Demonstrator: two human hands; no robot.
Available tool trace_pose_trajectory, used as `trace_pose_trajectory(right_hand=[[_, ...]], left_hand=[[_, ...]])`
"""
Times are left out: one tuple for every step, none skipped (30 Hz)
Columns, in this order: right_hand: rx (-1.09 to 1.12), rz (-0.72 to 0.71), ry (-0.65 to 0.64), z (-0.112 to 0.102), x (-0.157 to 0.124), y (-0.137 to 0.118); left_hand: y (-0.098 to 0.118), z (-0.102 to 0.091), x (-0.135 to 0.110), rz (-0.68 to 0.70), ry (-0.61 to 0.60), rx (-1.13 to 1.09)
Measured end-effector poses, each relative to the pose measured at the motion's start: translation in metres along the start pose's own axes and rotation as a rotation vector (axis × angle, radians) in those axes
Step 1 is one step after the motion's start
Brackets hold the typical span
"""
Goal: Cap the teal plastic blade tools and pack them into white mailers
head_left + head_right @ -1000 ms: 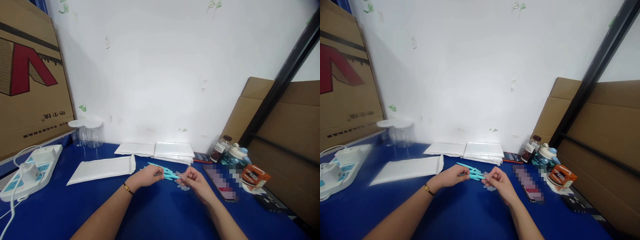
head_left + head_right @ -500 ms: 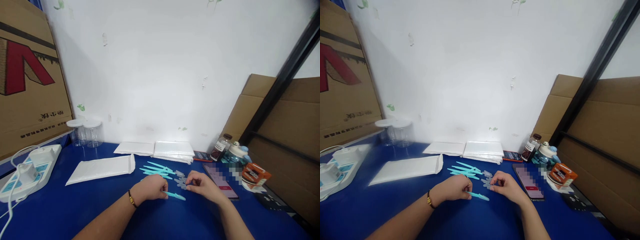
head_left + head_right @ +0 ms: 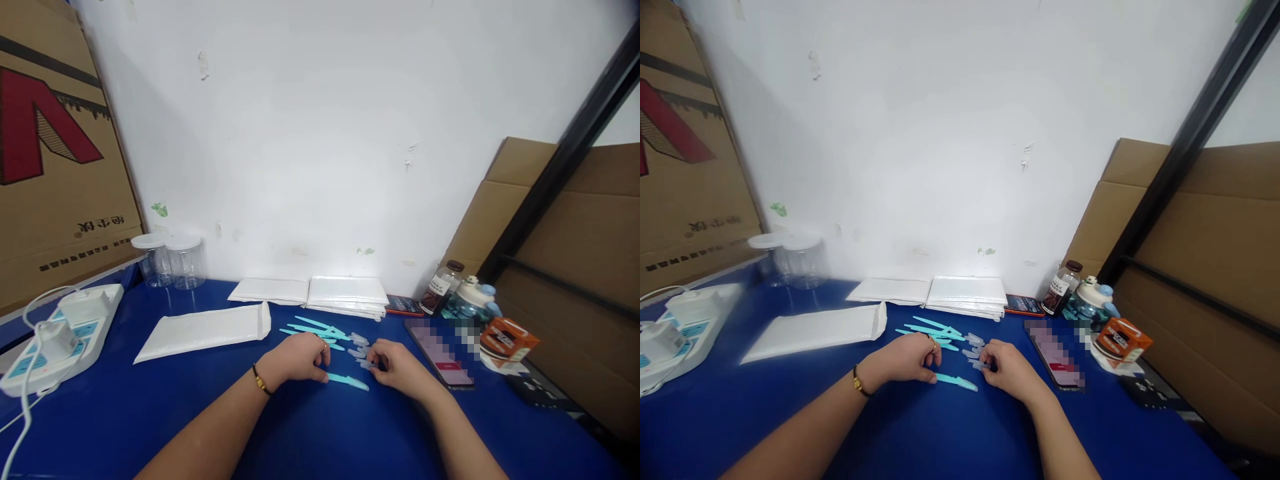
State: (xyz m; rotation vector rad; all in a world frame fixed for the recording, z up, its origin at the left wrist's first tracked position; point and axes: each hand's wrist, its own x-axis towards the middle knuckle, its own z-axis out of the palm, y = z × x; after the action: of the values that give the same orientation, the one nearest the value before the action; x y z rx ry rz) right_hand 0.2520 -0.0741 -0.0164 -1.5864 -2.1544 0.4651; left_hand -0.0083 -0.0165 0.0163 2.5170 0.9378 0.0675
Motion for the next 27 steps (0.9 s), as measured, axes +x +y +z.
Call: trace_pose_trajectory(right_hand=[[0.002, 0.0, 0.005, -0.001, 0.0, 0.0], [0.008, -0.001, 0.012, -0.001, 0.0, -0.001], [0.019, -0.003, 0.021, -0.003, -0.001, -0.002], [0.036, -0.006, 0.033, -0.004, -0.001, -0.003], [0.06, -0.011, 0.043, -0.005, -0.002, -0.005], [0.091, -0.019, 0.045, -0.006, -0.002, -0.008], [0.128, -0.023, 0.035, -0.007, -0.003, -0.011], [0.172, -0.022, 0.01, -0.007, -0.003, -0.014], [0.223, -0.014, -0.029, -0.006, -0.004, -0.016], [0.282, 0.002, -0.075, -0.005, -0.004, -0.019], [0.346, 0.022, -0.117, -0.003, -0.004, -0.021], [0.411, 0.042, -0.144, -0.002, -0.003, -0.022], [0.469, 0.06, -0.156, -0.001, -0.003, -0.023], [0.519, 0.074, -0.152, 0.0, -0.003, -0.022], [0.558, 0.084, -0.139, 0.0, -0.002, -0.021], [0.589, 0.095, -0.119, -0.001, -0.002, -0.019], [0.618, 0.111, -0.096, -0.003, -0.001, -0.017], [0.647, 0.128, -0.071, -0.005, -0.001, -0.014], [0.678, 0.138, -0.036, -0.007, -0.001, -0.011], [0.707, 0.136, 0.008, -0.009, 0.0, -0.009], [0.731, 0.121, 0.06, -0.01, 0.0, -0.007], [0.751, 0.099, 0.115, -0.011, 0.001, -0.006], [0.765, 0.079, 0.164, -0.012, 0.001, -0.005], [0.778, 0.071, 0.204, -0.012, 0.002, -0.005], [0.79, 0.079, 0.23, -0.011, 0.003, -0.006], [0.803, 0.101, 0.246, -0.01, 0.003, -0.007], [0.814, 0.129, 0.255, -0.008, 0.003, -0.008]], left_hand=[[0.0, 0.002, 0.001, 0.003, -0.011, 0.002], [0.0, 0.004, 0.002, 0.003, -0.024, 0.006], [0.001, 0.006, 0.003, 0.0, -0.039, 0.012], [0.001, 0.008, 0.004, -0.002, -0.049, 0.02], [0.001, 0.009, 0.005, -0.003, -0.051, 0.028], [0.002, 0.01, 0.005, -0.005, -0.048, 0.037], [0.003, 0.01, 0.005, -0.011, -0.037, 0.046], [0.003, 0.01, 0.006, -0.019, -0.022, 0.05], [0.003, 0.01, 0.006, -0.024, -0.003, 0.047], [0.003, 0.009, 0.006, -0.025, 0.015, 0.034], [0.003, 0.009, 0.006, -0.023, 0.031, 0.014], [0.002, 0.008, 0.006, -0.012, 0.048, -0.012], [0.002, 0.008, 0.006, 0.003, 0.063, -0.041], [0.0, 0.007, 0.006, 0.018, 0.075, -0.067], [-0.001, 0.006, 0.006, 0.027, 0.085, -0.089], [-0.002, 0.005, 0.006, 0.031, 0.092, -0.108], [-0.004, 0.003, 0.006, 0.03, 0.101, -0.124], [-0.006, 0.001, 0.006, 0.023, 0.108, -0.137], [-0.009, 0.0, 0.005, 0.01, 0.117, -0.15], [-0.011, -0.002, 0.005, -0.003, 0.125, -0.164], [-0.013, -0.003, 0.005, -0.013, 0.13, -0.18], [-0.015, -0.004, 0.005, -0.02, 0.135, -0.195], [-0.017, -0.004, 0.005, -0.022, 0.138, -0.21], [-0.018, -0.004, 0.005, -0.019, 0.138, -0.224], [-0.019, -0.004, 0.005, -0.012, 0.136, -0.237], [-0.019, -0.004, 0.005, -0.005, 0.133, -0.247], [-0.018, -0.003, 0.005, -0.001, 0.13, -0.255]])
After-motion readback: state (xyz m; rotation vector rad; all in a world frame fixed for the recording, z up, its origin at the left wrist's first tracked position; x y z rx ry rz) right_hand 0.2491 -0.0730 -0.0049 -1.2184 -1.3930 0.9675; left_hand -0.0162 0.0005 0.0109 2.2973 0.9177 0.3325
